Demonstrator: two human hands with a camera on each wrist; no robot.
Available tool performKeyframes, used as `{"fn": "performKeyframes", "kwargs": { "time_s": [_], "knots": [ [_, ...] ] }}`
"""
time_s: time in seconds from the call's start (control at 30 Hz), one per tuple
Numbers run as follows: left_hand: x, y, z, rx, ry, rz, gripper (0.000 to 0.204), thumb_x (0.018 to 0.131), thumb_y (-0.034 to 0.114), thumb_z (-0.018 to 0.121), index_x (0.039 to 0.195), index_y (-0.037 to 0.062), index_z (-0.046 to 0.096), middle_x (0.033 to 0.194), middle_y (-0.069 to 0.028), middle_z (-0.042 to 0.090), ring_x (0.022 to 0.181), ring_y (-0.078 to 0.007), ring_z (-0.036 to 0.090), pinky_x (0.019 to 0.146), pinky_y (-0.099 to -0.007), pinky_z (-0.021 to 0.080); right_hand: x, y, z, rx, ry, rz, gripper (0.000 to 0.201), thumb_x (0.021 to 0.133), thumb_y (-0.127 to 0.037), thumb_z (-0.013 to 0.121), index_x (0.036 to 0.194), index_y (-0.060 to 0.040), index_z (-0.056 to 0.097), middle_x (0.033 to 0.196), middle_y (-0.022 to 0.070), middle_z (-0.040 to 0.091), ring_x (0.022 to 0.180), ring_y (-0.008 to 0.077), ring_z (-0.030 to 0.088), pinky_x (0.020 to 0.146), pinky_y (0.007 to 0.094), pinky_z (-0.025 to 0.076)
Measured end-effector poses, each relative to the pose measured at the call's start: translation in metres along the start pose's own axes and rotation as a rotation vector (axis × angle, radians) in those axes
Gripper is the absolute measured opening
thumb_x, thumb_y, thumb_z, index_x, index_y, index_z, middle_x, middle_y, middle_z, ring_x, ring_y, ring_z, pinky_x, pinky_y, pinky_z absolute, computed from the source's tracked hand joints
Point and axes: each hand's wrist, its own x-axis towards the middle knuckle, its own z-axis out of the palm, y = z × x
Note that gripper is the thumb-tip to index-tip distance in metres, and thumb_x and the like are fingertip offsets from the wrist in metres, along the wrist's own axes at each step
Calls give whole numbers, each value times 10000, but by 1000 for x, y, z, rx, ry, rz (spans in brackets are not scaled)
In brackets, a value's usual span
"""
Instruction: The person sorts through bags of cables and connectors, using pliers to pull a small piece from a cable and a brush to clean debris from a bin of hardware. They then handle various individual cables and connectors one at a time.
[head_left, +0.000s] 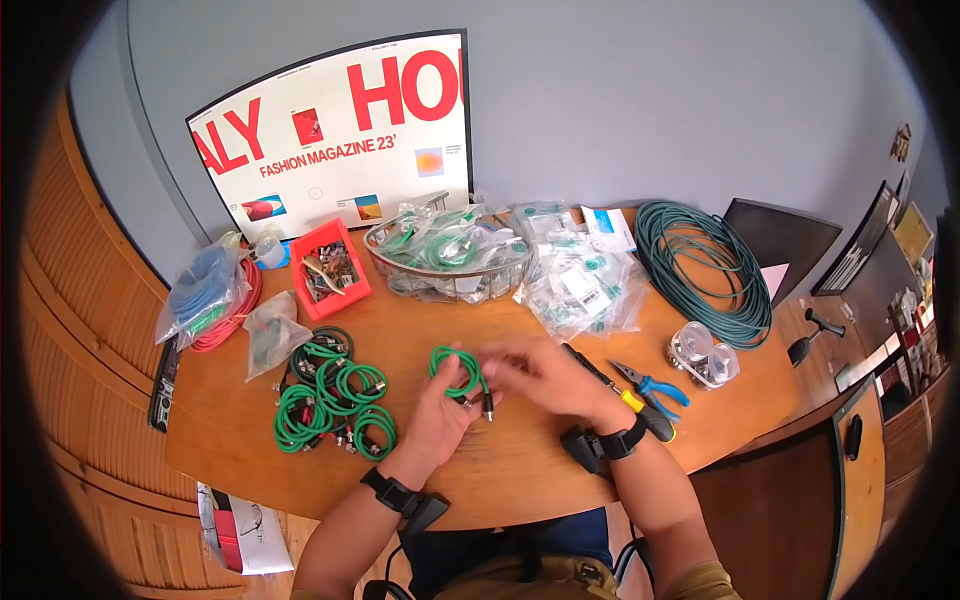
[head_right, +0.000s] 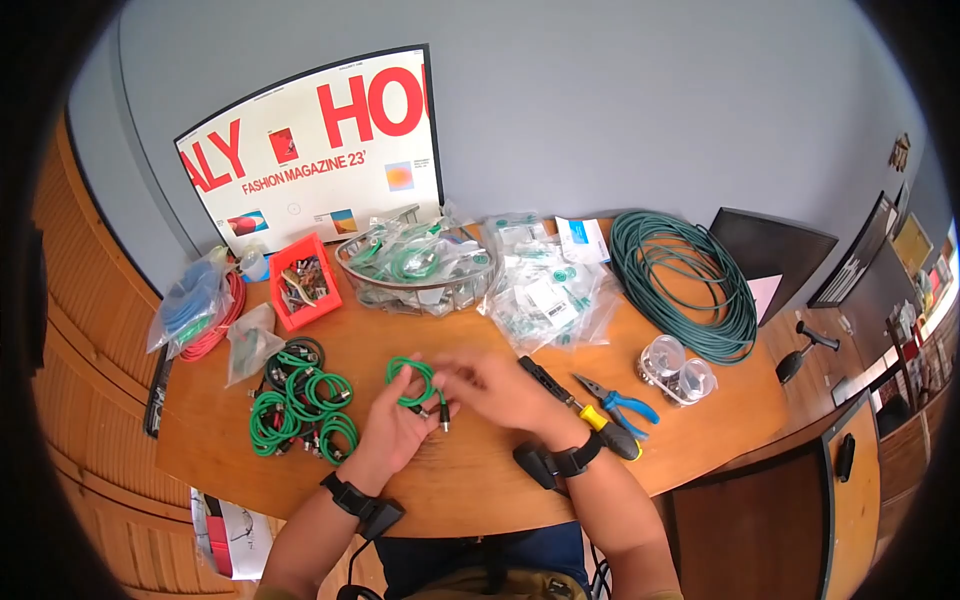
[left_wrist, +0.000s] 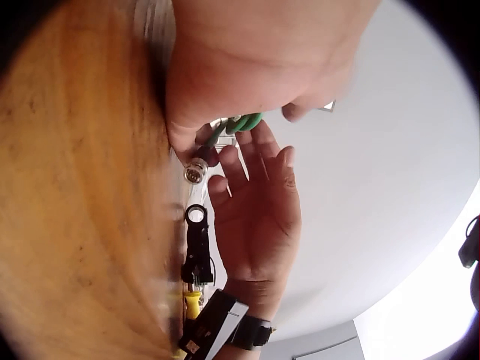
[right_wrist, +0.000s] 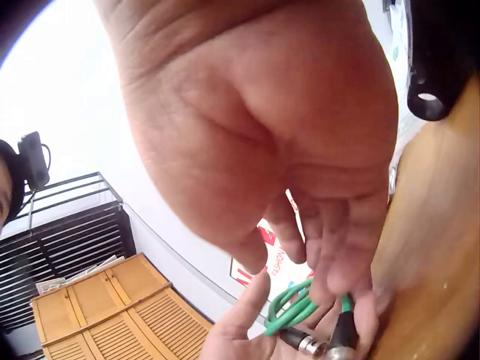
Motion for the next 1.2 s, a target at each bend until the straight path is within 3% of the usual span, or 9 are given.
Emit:
{"fn": "performKeyframes", "kwargs": {
  "time_s": [0.07,0.13,0.33,0.63,0.77,0.83,0.93,1.1,1.2],
  "knots": [
    [0,3,-2,-96,-7,-29,512,1090,396,587,1514,142,452,1407,-205,606,1277,-358,618,1069,-534,514,1,16,-13,-134,176,-51,278,1003,-138,717,1221,33,701,1032,134,714,940,245,729,825,374,591],
    [-3,7,0,-105,-6,-24,494,1089,390,591,1495,135,473,1403,-208,613,1273,-368,621,1062,-538,517,1,18,-29,-1112,673,-312,239,916,-155,742,1053,41,731,970,181,733,839,353,738,782,450,605],
    [1,1,-2,-18,48,6,451,1085,381,602,1416,77,559,1324,-219,665,1225,-359,653,1044,-499,541,3,45,-49,-1093,659,210,255,843,-248,791,874,4,765,964,175,734,955,387,725,859,479,601],
    [1,5,0,-26,107,58,505,1084,437,594,1297,-21,621,1171,-186,707,1115,-321,698,986,-440,587,1,47,-40,-1321,531,90,181,876,-217,745,832,-44,776,945,125,741,1000,344,729,839,460,588],
    [1,7,0,-116,150,177,514,1090,465,572,1229,-25,645,1085,-158,701,1038,-303,696,966,-436,597,-3,15,-22,-1306,580,-104,187,890,-239,762,869,-56,789,886,137,750,931,361,737,788,467,579],
    [0,10,-1,-102,168,272,491,1088,474,574,1178,-2,657,1074,-151,701,1021,-293,692,959,-431,598,-5,7,-13,-705,203,-153,188,936,-210,735,926,-30,790,820,188,741,821,385,732,726,465,566],
    [-4,14,-4,-101,185,389,448,1085,481,580,1085,42,666,1056,-130,701,1007,-270,681,950,-430,596,-3,-9,-2,-502,335,-138,195,974,-182,703,976,-6,786,794,249,712,746,417,705,697,446,563],
    [-3,13,0,-157,125,373,417,1100,498,544,1032,100,649,1044,-99,699,1038,-234,650,958,-434,561,-2,0,-4,-91,189,-11,245,1022,-217,719,1108,8,761,863,122,769,754,197,712,708,344,549],
    [-3,9,7,-52,44,297,454,1122,532,470,1085,111,636,1055,-84,696,1042,-216,631,961,-420,523,-1,10,11,-66,137,-207,306,1031,-221,729,1227,13,709,961,58,756,842,108,674,738,299,537]
  ]
}}
